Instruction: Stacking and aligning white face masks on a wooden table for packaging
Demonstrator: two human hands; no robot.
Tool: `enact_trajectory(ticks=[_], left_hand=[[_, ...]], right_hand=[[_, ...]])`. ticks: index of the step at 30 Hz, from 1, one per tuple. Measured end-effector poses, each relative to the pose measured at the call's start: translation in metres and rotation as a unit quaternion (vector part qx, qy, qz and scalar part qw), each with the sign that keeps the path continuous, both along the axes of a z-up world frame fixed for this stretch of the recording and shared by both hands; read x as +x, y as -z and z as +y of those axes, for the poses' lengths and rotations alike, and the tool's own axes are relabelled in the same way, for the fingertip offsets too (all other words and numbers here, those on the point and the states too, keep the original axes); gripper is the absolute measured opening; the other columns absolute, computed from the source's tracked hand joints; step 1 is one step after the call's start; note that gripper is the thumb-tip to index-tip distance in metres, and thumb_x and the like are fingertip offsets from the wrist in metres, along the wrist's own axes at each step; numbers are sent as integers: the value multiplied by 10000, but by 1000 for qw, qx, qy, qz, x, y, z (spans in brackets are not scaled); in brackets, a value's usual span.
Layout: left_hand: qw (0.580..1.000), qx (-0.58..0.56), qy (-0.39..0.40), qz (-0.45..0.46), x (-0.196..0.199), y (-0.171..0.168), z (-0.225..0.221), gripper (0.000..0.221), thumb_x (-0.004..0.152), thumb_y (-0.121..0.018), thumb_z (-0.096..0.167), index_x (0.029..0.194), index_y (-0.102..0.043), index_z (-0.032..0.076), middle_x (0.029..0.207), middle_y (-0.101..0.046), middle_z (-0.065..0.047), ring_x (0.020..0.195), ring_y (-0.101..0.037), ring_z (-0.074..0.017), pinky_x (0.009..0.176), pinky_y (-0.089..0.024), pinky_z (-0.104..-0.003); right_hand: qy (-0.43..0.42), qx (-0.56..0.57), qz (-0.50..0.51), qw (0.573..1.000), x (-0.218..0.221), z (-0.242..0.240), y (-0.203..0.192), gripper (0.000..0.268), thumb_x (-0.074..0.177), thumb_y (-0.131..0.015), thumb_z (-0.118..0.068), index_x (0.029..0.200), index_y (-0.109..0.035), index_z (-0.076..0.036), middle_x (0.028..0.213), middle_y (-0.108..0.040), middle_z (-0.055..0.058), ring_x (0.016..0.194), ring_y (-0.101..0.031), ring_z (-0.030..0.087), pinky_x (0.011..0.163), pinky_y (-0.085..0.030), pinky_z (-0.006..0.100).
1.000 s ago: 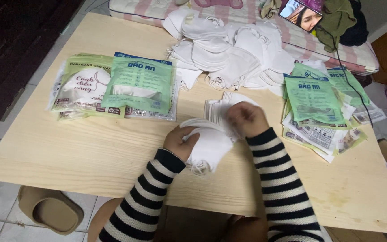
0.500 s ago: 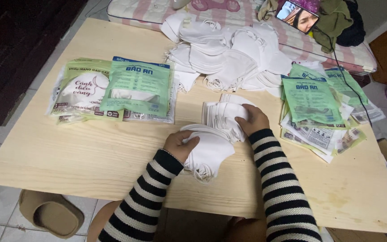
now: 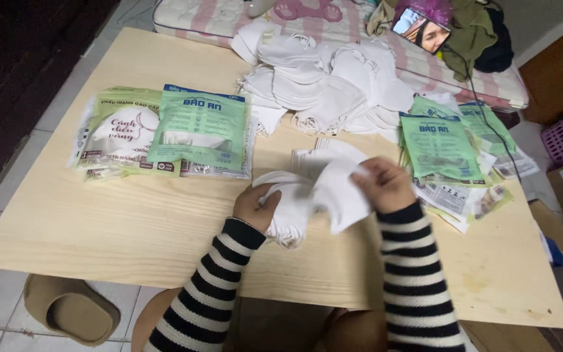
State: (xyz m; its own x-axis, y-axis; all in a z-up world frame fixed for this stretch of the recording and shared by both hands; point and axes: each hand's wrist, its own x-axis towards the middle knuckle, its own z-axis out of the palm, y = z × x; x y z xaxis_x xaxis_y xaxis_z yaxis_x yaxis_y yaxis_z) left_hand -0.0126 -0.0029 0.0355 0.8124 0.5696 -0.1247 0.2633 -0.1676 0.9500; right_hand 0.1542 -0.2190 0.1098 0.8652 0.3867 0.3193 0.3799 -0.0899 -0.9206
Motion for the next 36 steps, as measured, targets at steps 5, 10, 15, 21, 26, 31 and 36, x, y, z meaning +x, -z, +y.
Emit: enact_trajectory(ticks=[5,10,15,21,26,31,36], left_hand=[[992,-87,46,-76,10,20,0,355,946,-718,337,1191,-757,83,1074,-729,-201,1066,-677,-278,929,-540,-426],[980,-130,72,-129,7,23,-6,277,972,-699,308,1132,-785,98,943,-758,-146,945,-643,-147,827,-561,-353],[980,-150,79,-105,8,21,-2,309,1013,-633,342,1139,-780,101,931,-761,-146,910,-658,-176,819,-568,-348],[988,-72,65,-120,3,6,-11,377,873,-801,280,1173,-759,56,1032,-726,-224,1053,-683,-292,923,-558,-425],[984,100,110,-99,-12,-30,-4,281,1037,-562,212,1238,-701,74,1025,-702,-237,1026,-681,-402,955,-556,-480],[978,148,129,-77,5,16,2,269,1034,-552,254,1236,-672,122,1106,-678,-214,1116,-646,-399,975,-542,-472],[976,127,165,-61,8,11,4,262,1053,-505,247,1240,-647,132,1109,-662,-195,1120,-638,-387,989,-533,-460]], right_hand=[[-154,-59,114,980,-20,19,81,188,774,-868,-25,912,-740,-17,617,-669,28,544,-599,76,516,-514,182],[-140,-58,106,983,-37,31,71,191,786,-881,-65,905,-739,-20,614,-670,26,545,-589,64,509,-511,175],[-131,-68,101,984,-42,31,72,158,814,-850,-59,937,-754,-33,625,-678,46,553,-573,79,520,-489,178],[-106,-103,31,988,-49,38,63,152,804,-870,-105,923,-777,-86,629,-692,53,589,-598,88,538,-509,220],[81,-102,-34,991,-24,32,56,91,843,-846,-102,897,-792,-152,811,-764,44,799,-735,186,673,-608,286],[182,-297,-26,937,29,26,70,406,842,-832,-306,1200,-681,-188,1277,-610,62,1230,-587,273,1020,-511,375],[134,-420,58,896,40,27,73,1014,732,-880,-417,1588,-384,-196,1630,-348,158,1464,-384,406,1249,-319,498]])
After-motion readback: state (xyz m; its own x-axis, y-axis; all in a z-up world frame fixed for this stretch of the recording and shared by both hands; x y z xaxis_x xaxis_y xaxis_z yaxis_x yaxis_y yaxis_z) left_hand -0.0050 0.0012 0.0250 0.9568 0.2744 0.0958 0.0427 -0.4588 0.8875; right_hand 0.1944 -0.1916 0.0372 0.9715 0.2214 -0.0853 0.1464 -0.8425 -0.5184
